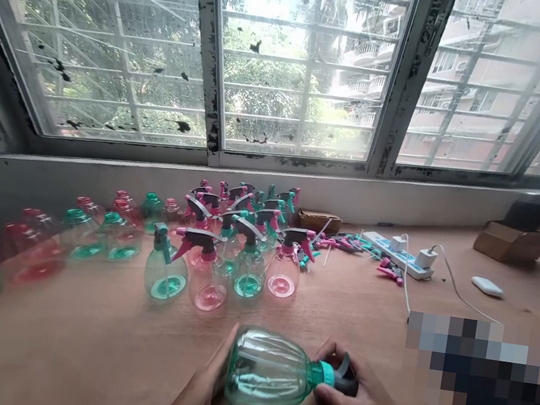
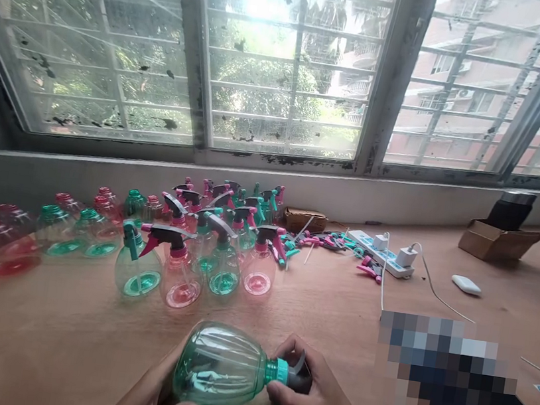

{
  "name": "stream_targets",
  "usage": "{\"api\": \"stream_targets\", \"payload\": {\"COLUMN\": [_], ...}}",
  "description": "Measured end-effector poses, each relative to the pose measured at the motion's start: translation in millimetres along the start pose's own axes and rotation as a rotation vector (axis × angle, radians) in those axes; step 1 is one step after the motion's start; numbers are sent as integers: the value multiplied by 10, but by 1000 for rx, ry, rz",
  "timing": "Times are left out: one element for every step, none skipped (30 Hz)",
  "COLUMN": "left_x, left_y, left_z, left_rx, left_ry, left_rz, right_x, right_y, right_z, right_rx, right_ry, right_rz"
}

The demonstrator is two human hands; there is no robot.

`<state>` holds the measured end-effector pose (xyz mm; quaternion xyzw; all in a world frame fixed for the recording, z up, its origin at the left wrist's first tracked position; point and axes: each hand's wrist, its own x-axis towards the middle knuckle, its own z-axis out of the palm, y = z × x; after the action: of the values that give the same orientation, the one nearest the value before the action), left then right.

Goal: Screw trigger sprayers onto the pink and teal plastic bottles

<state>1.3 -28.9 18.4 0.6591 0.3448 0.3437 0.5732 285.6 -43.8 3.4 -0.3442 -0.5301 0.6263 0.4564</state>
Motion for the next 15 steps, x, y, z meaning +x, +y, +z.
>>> {"api": "stream_targets", "payload": {"left_x": [13, 23, 29, 31, 29, 25, 18, 9, 0, -8, -14, -17, -18, -16, -10], "left_y": [-2, -8, -17, -28, -38, -46, -52, -58, -64, -73, -85, -101, -119, -137, -153], "left_z": [2, 3, 2, 0, -3, -7, -12, -17, -22, -28, -34, -40, -46, -52, -59], "left_rx": [37, 86, 134, 173, 202, 225, 242, 252, 255, 245, 221, 186, 149, 123, 117], "left_ry": [2, 12, 26, 39, 47, 44, 36, 30, 24, 22, 23, 22, 17, 11, 9], "left_rz": [18, 43, 64, 81, 93, 99, 96, 86, 72, 62, 55, 53, 54, 55, 54], "right_x": [-1, -2, -4, -6, -8, -10, -11, -11, -10, -8, -5, -2, 1, 4, 6], "right_y": [9, 18, 25, 30, 35, 38, 40, 41, 41, 39, 34, 27, 18, 8, -2], "right_z": [-9, -18, -27, -36, -42, -46, -48, -47, -43, -38, -31, -24, -17, -10, -6], "right_rx": [12, 26, 42, 58, 74, 87, 95, 101, 105, 106, 103, 97, 89, 79, 69], "right_ry": [-5, -9, -15, -23, -30, -36, -39, -40, -37, -32, -28, -26, -20, -10, 6], "right_rz": [4, 12, 22, 32, 42, 49, 52, 52, 51, 50, 46, 41, 36, 32, 28]}}
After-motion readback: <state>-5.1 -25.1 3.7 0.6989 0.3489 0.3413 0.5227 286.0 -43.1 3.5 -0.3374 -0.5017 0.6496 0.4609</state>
